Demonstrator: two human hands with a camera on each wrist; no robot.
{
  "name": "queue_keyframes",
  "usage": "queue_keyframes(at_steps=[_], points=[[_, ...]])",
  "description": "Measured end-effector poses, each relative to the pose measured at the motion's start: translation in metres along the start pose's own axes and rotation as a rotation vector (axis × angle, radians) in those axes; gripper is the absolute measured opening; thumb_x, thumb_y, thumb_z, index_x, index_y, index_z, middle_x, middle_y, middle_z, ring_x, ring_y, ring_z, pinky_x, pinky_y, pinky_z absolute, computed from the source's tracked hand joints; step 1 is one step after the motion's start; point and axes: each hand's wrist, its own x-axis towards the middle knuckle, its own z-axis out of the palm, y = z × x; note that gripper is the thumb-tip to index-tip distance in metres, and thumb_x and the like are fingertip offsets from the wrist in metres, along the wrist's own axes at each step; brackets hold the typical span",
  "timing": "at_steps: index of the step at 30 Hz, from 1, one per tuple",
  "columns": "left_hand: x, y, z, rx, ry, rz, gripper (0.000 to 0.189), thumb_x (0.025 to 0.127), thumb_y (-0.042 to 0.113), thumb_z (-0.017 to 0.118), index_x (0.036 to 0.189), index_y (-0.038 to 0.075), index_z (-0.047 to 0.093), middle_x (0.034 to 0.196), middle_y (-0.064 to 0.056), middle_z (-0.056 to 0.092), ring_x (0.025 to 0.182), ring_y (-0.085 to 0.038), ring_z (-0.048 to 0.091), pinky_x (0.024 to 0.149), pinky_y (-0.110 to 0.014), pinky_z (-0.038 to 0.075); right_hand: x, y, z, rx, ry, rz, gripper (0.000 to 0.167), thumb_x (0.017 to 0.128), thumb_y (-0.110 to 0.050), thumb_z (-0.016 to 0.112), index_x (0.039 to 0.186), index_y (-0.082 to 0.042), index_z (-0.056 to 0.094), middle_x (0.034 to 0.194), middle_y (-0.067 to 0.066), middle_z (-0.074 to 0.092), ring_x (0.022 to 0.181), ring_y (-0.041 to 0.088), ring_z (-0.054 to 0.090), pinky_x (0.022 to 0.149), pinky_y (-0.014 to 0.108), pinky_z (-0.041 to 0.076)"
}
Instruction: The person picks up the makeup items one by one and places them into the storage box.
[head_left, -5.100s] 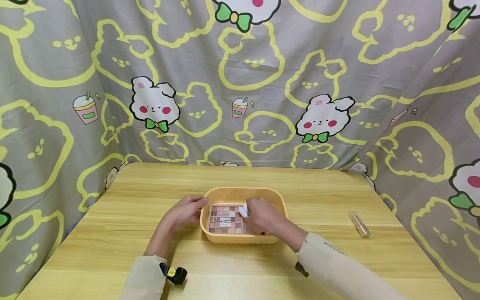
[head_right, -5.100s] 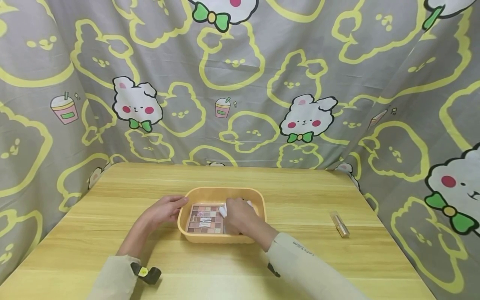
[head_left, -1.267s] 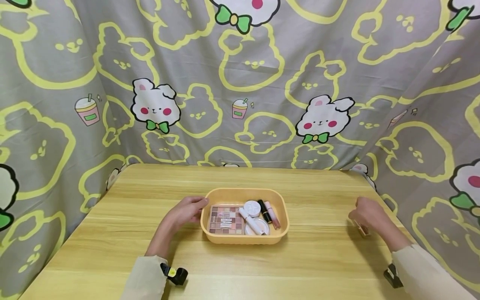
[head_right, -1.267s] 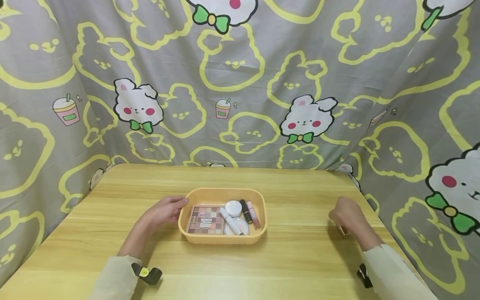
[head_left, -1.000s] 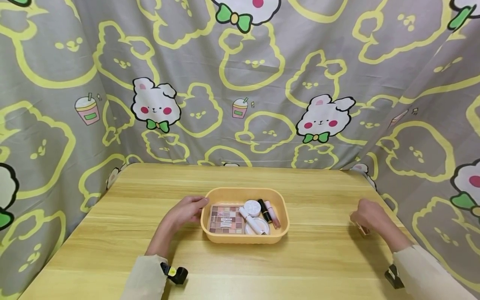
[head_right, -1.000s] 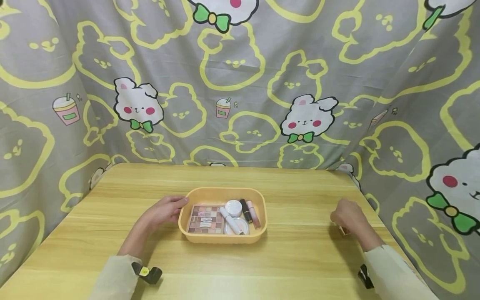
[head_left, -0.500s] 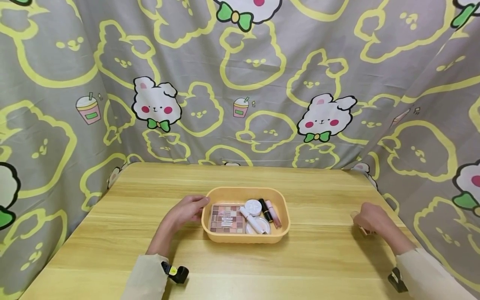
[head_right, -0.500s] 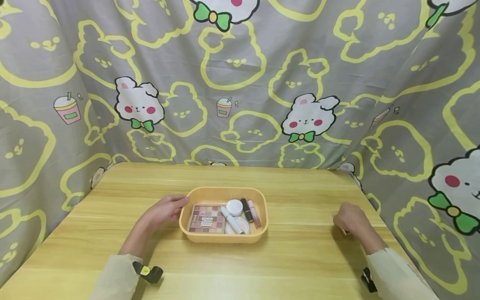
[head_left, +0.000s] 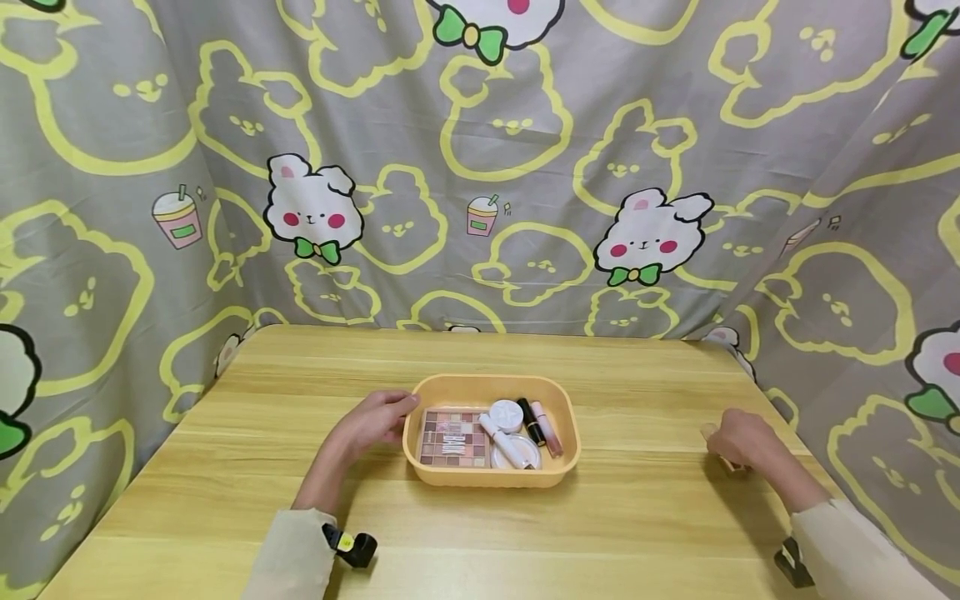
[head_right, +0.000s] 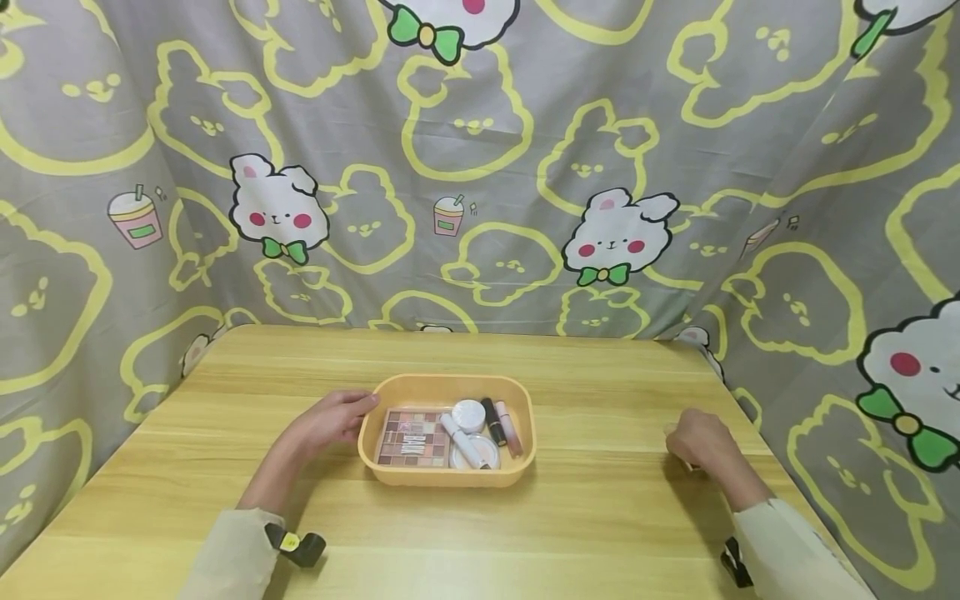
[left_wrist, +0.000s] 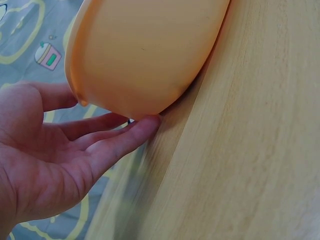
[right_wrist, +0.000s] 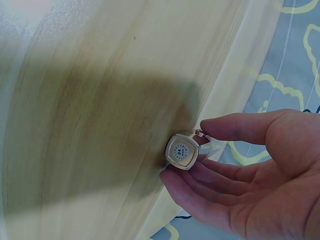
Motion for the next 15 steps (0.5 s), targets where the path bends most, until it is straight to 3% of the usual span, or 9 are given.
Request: queue_keyframes(at_steps=[15], points=[[0.0006, -0.0013, -0.0003, -0.019, -0.004, 0.005, 0.055, 0.108, 0.032, 0.047, 0.146, -0.008, 0.046, 0.134, -0.024, 0.062, 0.118, -0.032, 0.066, 0.090, -0.042, 0.060, -0.0002, 0.0017, 0.0000, 0.041, -0.024, 0.037, 0.038, 0.096, -0.020, 0.049, 0.060, -0.008, 0.054, 0.047, 0.002, 0.050, 0.043, 0.019, 0.053, 0.044, 0.032, 0.048]])
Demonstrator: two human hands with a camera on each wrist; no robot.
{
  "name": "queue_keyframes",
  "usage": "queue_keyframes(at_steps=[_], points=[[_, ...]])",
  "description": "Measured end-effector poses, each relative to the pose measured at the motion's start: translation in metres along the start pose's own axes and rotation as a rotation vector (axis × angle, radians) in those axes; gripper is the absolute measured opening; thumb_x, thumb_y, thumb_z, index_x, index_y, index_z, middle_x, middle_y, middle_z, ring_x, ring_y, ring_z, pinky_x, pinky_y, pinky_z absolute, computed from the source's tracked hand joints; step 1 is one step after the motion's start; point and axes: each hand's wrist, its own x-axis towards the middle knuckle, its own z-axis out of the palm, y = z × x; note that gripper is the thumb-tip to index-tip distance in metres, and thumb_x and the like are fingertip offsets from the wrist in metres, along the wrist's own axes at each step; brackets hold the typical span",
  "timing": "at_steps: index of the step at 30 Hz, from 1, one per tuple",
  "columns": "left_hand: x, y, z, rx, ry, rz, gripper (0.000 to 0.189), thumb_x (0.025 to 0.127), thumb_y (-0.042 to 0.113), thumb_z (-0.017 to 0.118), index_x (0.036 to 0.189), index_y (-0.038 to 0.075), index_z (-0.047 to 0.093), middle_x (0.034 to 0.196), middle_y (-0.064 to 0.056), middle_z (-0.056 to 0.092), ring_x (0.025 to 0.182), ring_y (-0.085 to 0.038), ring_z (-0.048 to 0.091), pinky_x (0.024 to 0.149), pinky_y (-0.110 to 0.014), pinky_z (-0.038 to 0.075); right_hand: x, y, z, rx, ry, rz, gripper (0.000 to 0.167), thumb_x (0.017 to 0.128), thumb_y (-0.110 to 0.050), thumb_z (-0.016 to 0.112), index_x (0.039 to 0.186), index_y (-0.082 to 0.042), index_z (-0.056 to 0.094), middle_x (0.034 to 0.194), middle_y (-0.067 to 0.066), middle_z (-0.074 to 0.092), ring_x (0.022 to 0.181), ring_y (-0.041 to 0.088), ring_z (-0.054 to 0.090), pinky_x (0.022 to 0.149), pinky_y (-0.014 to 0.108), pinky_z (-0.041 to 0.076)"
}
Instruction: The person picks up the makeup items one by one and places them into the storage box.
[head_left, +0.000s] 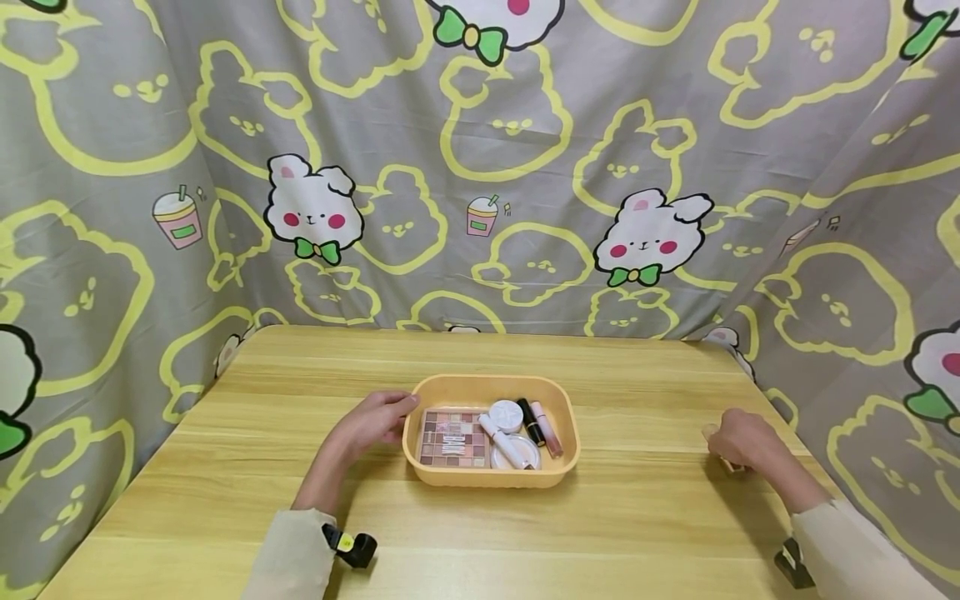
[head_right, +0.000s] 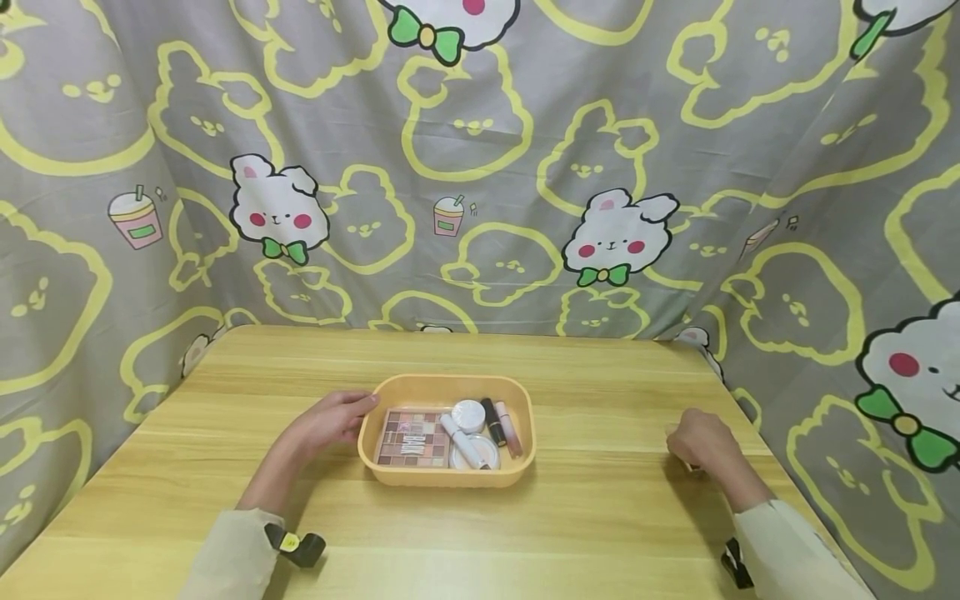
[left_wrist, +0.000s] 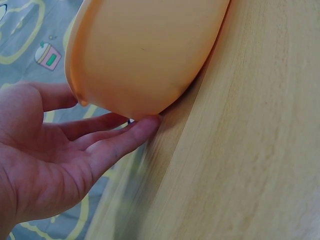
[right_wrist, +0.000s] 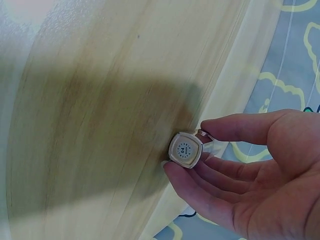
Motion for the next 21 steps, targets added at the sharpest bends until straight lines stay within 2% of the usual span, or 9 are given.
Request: queue_keyframes(at_steps=[9, 21], points=[[0.0000, 0.0000, 0.0003, 0.012, 0.007, -0.005, 0.056, 0.108, 0.034, 0.048, 0.146, -0.007, 0.046, 0.135, -0.024, 0.062, 0.117, -0.031, 0.066, 0.090, -0.042, 0.060, -0.0016, -0.0012, -0.0011, 0.002, 0.005, 0.003, 0.037, 0.095, -0.019, 0.051, 0.061, -0.007, 0.054, 0.049, 0.004, 0.054, 0.043, 0.020, 0.054, 0.043, 0.032, 0.049], [0.0009, -0.0008, -0.0003, 0.004, -0.003, 0.000, 0.056, 0.108, 0.033, 0.047, 0.146, -0.008, 0.045, 0.136, -0.025, 0.061, 0.119, -0.032, 0.066, 0.090, -0.042, 0.060, -0.0025, -0.0013, -0.0013, -0.014, 0.042, -0.020, 0.037, 0.093, -0.019, 0.051, 0.057, -0.010, 0.050, 0.046, -0.001, 0.047, 0.042, 0.019, 0.051, 0.044, 0.031, 0.045]])
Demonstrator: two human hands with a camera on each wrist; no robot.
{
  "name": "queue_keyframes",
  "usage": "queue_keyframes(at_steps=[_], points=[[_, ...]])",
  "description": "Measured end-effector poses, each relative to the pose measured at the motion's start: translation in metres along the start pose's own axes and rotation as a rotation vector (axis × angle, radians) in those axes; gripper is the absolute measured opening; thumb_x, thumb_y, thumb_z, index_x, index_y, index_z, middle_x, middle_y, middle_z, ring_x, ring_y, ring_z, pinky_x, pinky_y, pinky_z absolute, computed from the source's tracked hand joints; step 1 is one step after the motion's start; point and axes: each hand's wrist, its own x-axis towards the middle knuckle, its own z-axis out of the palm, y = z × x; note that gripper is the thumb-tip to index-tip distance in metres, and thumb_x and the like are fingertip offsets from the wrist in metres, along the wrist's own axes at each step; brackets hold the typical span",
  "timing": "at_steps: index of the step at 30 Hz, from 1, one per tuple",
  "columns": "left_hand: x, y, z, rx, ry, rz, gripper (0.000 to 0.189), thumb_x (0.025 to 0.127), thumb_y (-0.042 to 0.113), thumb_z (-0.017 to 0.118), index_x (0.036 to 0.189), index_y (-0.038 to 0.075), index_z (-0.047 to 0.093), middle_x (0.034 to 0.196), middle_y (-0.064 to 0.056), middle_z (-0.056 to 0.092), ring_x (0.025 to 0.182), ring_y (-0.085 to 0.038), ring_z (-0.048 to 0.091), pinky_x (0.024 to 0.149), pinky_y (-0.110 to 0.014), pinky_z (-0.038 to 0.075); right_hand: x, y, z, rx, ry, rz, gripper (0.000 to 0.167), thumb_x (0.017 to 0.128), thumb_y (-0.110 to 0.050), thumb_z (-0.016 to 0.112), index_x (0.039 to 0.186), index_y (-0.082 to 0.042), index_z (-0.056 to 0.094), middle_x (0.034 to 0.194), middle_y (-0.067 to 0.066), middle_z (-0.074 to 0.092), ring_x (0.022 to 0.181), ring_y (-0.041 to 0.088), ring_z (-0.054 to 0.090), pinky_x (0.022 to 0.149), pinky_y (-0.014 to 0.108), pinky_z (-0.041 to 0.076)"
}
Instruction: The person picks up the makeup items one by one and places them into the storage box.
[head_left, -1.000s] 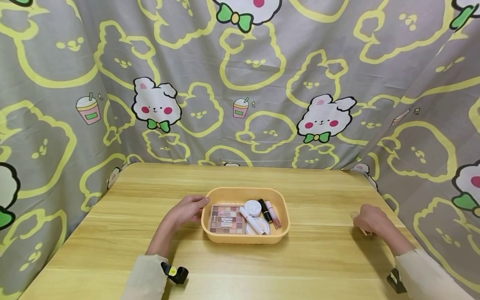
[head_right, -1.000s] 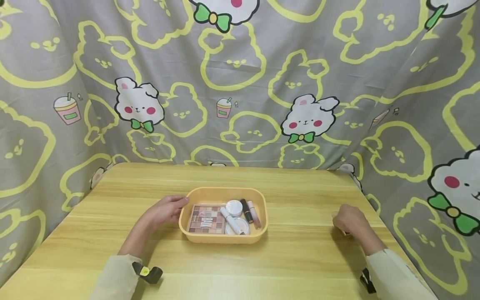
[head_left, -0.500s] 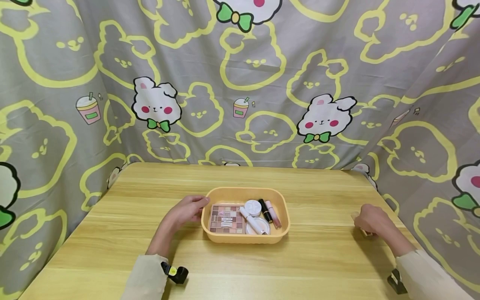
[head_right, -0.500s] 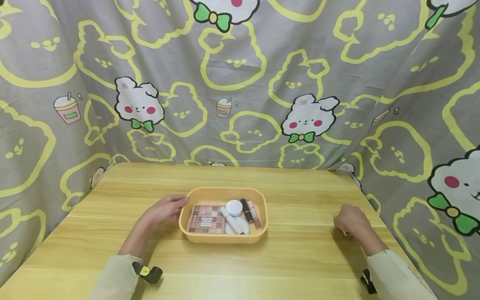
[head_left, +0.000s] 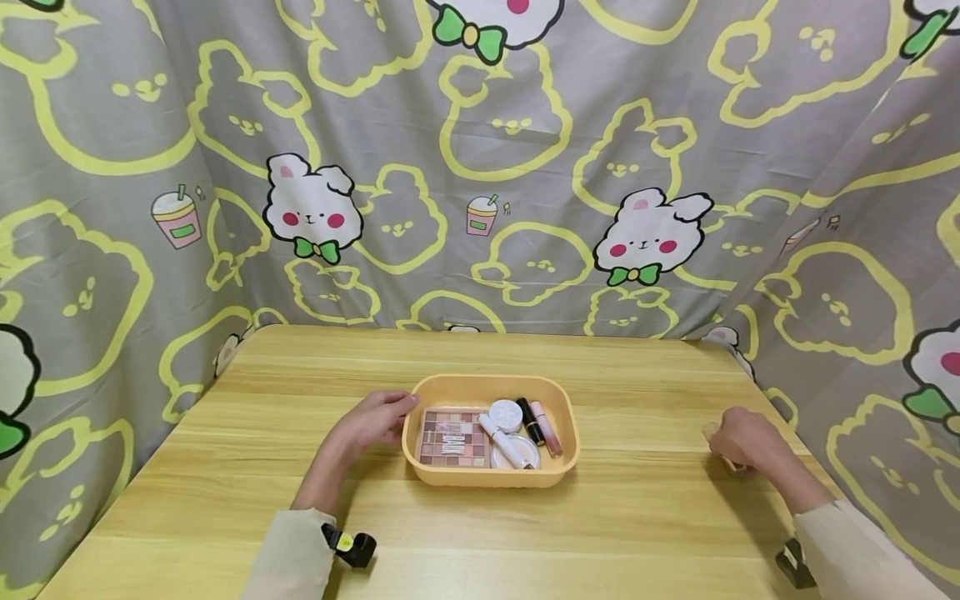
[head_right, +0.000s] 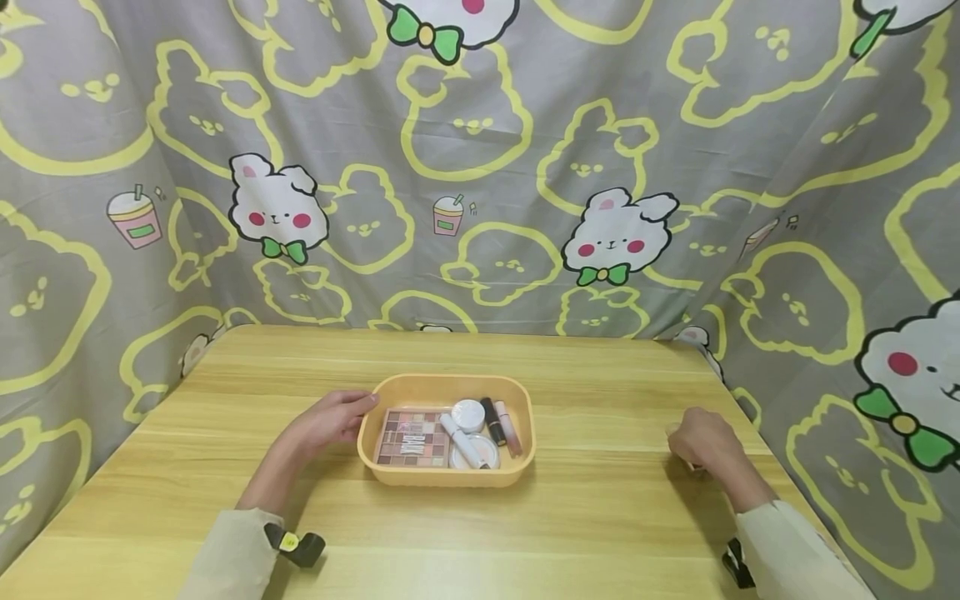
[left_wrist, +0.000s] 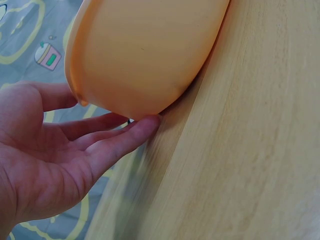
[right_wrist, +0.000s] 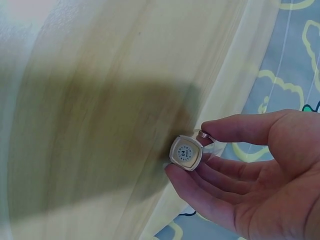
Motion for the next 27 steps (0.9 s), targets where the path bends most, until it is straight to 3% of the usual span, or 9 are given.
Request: queue_keyframes(at_steps=[6, 14, 20, 27], points=[[-0.001, 0.000, -0.001, -0.002, -0.005, 0.002, 0.055, 0.108, 0.033, 0.047, 0.146, -0.008, 0.046, 0.135, -0.025, 0.062, 0.118, -0.031, 0.066, 0.089, -0.042, 0.060, 0.002, -0.012, -0.001, -0.013, 0.028, -0.046, 0.034, 0.089, -0.017, 0.054, 0.056, -0.014, 0.047, 0.047, -0.003, 0.045, 0.042, 0.015, 0.047, 0.046, 0.030, 0.039], [-0.001, 0.001, 0.000, 0.008, 0.005, -0.002, 0.057, 0.108, 0.033, 0.047, 0.147, -0.008, 0.044, 0.137, -0.025, 0.061, 0.120, -0.033, 0.065, 0.091, -0.042, 0.060, 0.004, -0.029, -0.002, 0.016, 0.063, -0.081, 0.016, 0.073, -0.011, 0.060, 0.063, -0.012, 0.047, 0.052, -0.002, 0.046, 0.042, 0.013, 0.045, 0.047, 0.029, 0.038], [0.000, 0.000, 0.000, 0.013, 0.011, -0.002, 0.056, 0.108, 0.033, 0.047, 0.146, -0.008, 0.045, 0.135, -0.025, 0.062, 0.118, -0.032, 0.066, 0.090, -0.042, 0.060, 0.006, -0.040, -0.006, 0.004, 0.062, -0.086, 0.011, 0.074, -0.011, 0.062, 0.072, -0.006, 0.052, 0.064, 0.004, 0.054, 0.053, 0.018, 0.051, 0.052, 0.031, 0.040], [0.000, 0.001, 0.000, 0.022, 0.014, -0.004, 0.056, 0.108, 0.033, 0.048, 0.146, -0.007, 0.046, 0.135, -0.024, 0.063, 0.117, -0.031, 0.067, 0.090, -0.042, 0.060, 0.007, -0.055, -0.008, 0.012, 0.045, -0.093, 0.019, 0.075, -0.013, 0.067, 0.086, 0.002, 0.059, 0.078, 0.009, 0.063, 0.064, 0.022, 0.056, 0.057, 0.033, 0.044]])
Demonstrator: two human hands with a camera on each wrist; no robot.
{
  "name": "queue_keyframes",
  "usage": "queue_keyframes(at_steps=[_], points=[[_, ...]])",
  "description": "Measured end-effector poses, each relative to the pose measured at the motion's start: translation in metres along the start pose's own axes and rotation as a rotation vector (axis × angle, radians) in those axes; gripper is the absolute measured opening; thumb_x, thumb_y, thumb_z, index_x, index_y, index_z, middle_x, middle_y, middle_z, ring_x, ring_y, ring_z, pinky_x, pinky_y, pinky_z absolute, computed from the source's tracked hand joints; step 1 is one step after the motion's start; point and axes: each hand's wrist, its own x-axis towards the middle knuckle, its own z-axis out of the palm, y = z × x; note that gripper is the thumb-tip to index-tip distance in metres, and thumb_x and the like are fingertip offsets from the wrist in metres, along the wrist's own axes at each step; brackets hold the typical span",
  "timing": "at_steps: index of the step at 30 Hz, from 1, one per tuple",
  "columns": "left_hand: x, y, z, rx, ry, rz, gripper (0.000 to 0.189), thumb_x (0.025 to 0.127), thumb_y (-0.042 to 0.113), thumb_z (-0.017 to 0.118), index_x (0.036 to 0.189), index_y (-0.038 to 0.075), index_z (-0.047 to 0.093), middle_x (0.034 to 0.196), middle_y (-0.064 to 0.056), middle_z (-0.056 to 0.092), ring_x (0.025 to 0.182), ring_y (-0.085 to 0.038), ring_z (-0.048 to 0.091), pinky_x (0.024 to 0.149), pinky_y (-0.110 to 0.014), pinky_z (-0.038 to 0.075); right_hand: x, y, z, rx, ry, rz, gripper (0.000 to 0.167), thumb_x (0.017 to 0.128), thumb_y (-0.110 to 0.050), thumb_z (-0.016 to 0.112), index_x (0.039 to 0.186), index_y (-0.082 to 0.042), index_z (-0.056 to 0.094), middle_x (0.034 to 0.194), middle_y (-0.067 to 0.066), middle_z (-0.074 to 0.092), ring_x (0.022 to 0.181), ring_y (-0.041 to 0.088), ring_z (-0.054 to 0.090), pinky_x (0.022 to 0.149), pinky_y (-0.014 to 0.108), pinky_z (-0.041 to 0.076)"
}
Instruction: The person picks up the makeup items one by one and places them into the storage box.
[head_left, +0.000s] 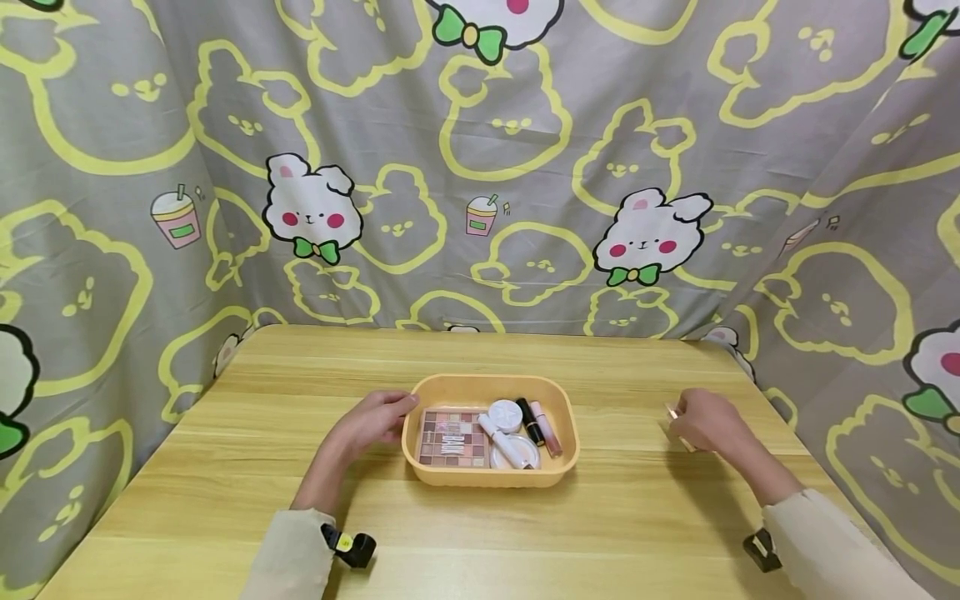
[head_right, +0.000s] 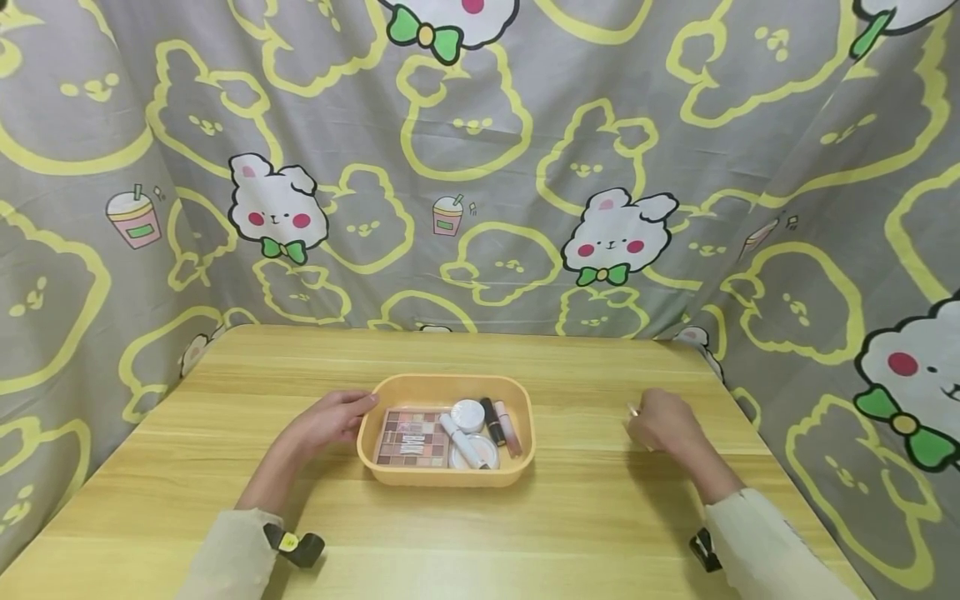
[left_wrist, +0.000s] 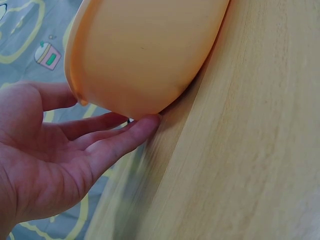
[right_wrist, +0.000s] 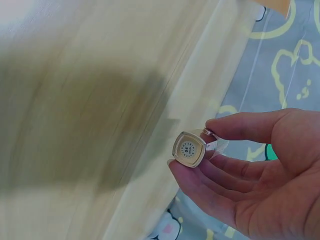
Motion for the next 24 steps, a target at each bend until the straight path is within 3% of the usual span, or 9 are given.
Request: queue_keyframes(at_steps=[24], points=[[-0.001, 0.000, 0.000, -0.002, -0.008, -0.003, 0.057, 0.108, 0.034, 0.048, 0.147, -0.007, 0.045, 0.135, -0.024, 0.062, 0.117, -0.031, 0.067, 0.089, -0.042, 0.060, 0.009, -0.050, 0.004, 0.057, 0.008, -0.027, 0.021, 0.080, -0.009, 0.065, 0.097, 0.004, 0.062, 0.084, 0.014, 0.066, 0.067, 0.021, 0.061, 0.056, 0.032, 0.050]])
